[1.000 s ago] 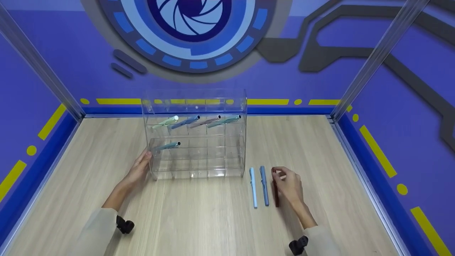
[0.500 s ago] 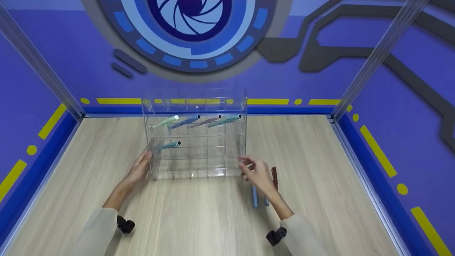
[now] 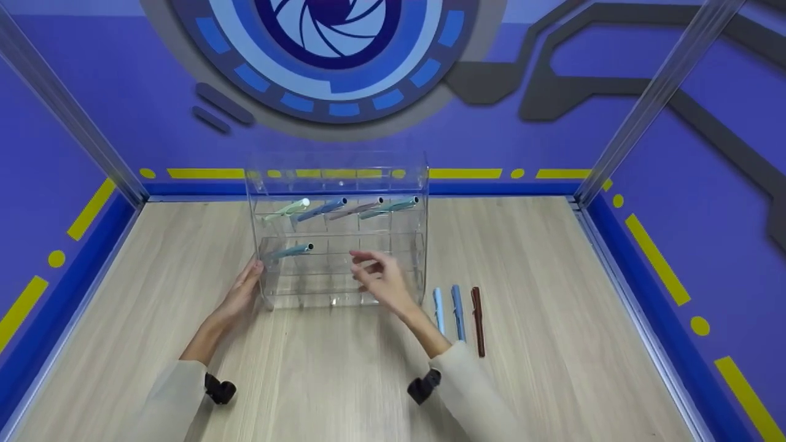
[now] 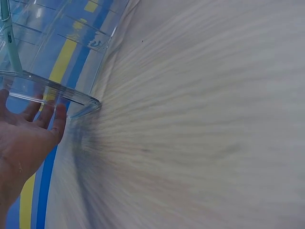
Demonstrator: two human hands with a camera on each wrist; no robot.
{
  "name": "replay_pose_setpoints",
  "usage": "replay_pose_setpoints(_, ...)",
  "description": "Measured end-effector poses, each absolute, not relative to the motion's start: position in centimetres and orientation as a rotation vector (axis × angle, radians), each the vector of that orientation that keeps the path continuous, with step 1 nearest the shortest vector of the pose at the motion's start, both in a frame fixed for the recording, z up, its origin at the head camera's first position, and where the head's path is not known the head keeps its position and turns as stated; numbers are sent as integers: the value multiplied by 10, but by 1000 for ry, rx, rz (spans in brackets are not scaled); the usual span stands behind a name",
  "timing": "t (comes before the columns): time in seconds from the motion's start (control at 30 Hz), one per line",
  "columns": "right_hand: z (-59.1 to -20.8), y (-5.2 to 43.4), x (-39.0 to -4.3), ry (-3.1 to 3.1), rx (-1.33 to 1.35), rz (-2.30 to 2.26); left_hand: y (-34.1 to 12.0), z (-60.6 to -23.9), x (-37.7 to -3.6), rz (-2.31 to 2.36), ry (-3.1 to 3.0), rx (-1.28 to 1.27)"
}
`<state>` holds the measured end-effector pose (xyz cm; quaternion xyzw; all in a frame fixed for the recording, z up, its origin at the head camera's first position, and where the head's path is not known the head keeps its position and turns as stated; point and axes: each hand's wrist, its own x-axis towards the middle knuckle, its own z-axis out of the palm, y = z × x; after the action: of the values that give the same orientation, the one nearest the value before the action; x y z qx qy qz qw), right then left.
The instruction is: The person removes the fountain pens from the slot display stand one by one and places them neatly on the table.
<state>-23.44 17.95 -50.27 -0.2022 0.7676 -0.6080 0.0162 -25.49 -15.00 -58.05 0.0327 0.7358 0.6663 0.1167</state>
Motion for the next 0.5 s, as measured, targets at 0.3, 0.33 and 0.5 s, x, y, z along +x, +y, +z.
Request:
replay_pose_setpoints(0.3,-504,130,-243,2142,-656,-2060,-152,-580,-256,1993,2143,122)
replay_pose_setpoints(0.33,-505,126,-244,2122,-655,-2069,-152,-580,-255,1997,2149,113)
replay_pose_setpoints(0.5,-506,112,-244,2053,-584,-2097,-147,-581,-254,1981,2152,78)
